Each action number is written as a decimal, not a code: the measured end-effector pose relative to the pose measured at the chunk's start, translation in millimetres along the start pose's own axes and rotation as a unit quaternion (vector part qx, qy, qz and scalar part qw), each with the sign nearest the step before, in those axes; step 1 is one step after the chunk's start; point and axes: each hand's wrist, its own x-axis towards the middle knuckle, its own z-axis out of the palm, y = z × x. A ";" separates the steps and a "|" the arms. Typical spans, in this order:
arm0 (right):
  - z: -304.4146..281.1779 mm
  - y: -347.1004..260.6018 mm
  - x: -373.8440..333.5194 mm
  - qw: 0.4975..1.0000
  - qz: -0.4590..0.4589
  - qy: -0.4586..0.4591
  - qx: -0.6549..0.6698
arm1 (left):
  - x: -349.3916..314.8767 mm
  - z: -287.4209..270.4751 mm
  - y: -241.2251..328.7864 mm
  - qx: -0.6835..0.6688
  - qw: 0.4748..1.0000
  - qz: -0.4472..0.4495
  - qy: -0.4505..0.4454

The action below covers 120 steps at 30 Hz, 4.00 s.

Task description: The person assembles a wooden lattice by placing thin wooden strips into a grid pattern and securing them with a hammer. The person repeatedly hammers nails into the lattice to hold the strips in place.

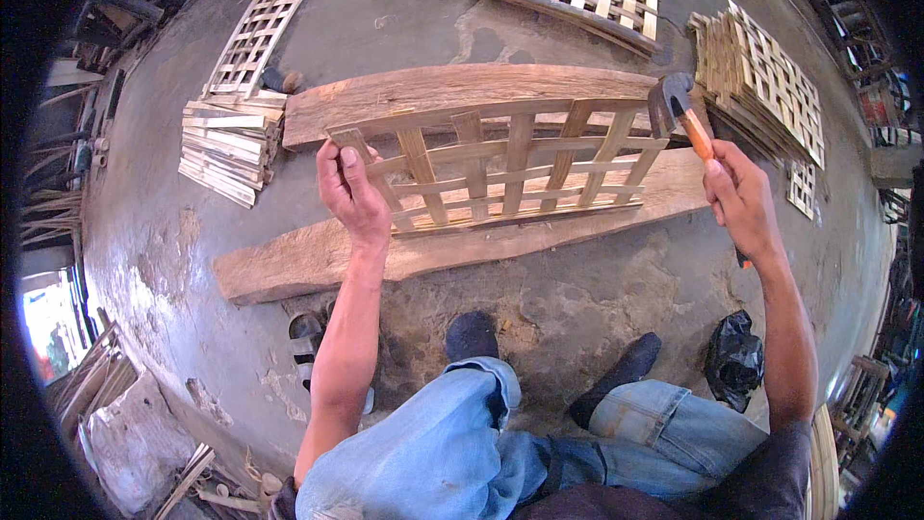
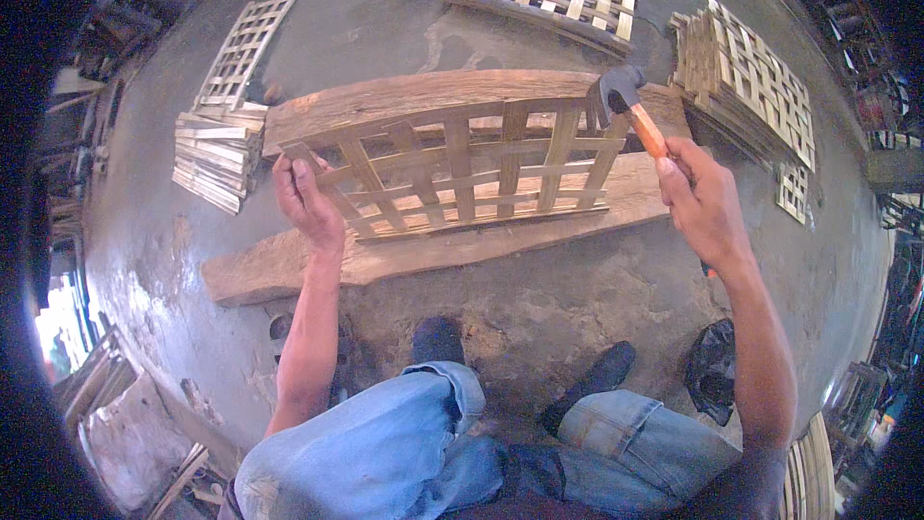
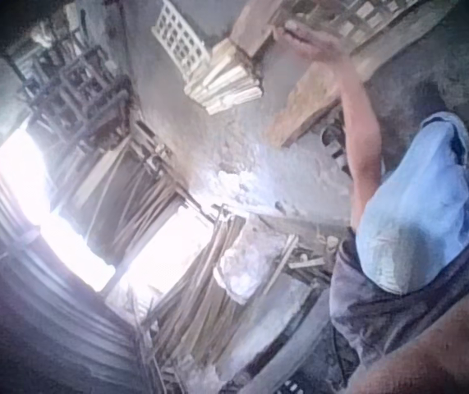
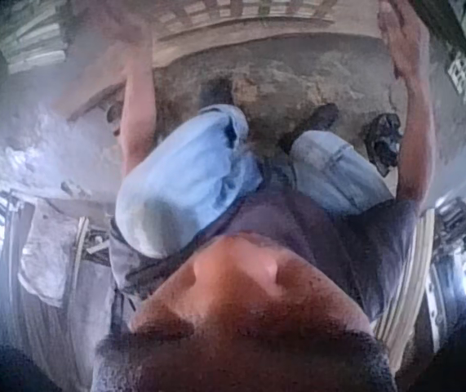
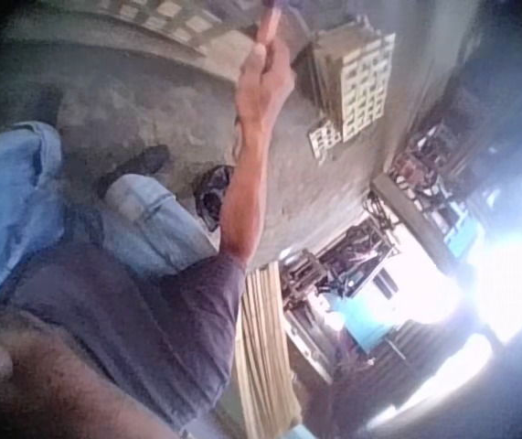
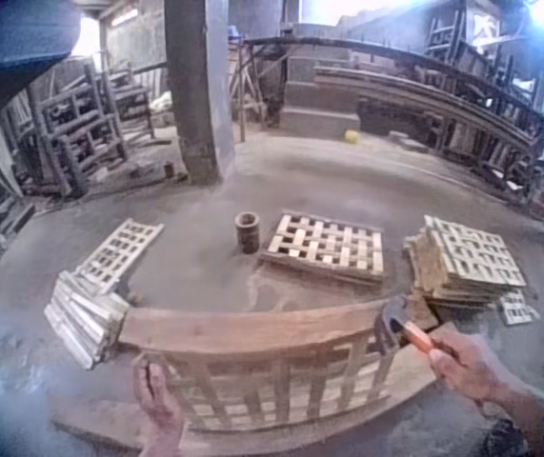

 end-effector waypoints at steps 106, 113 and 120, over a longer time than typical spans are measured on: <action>68.4 62.0 127.0 0.973 0.071 0.115 0.188 | 3.2 14.6 -48.2 -0.065 0.973 -0.221 -0.016; 93.4 88.8 137.5 0.970 0.121 0.112 0.179 | 4.2 18.2 -54.7 -0.064 0.962 -0.263 -0.031; 90.3 90.7 133.6 0.971 0.107 0.104 0.188 | 5.2 16.2 -48.4 -0.046 0.958 -0.280 -0.040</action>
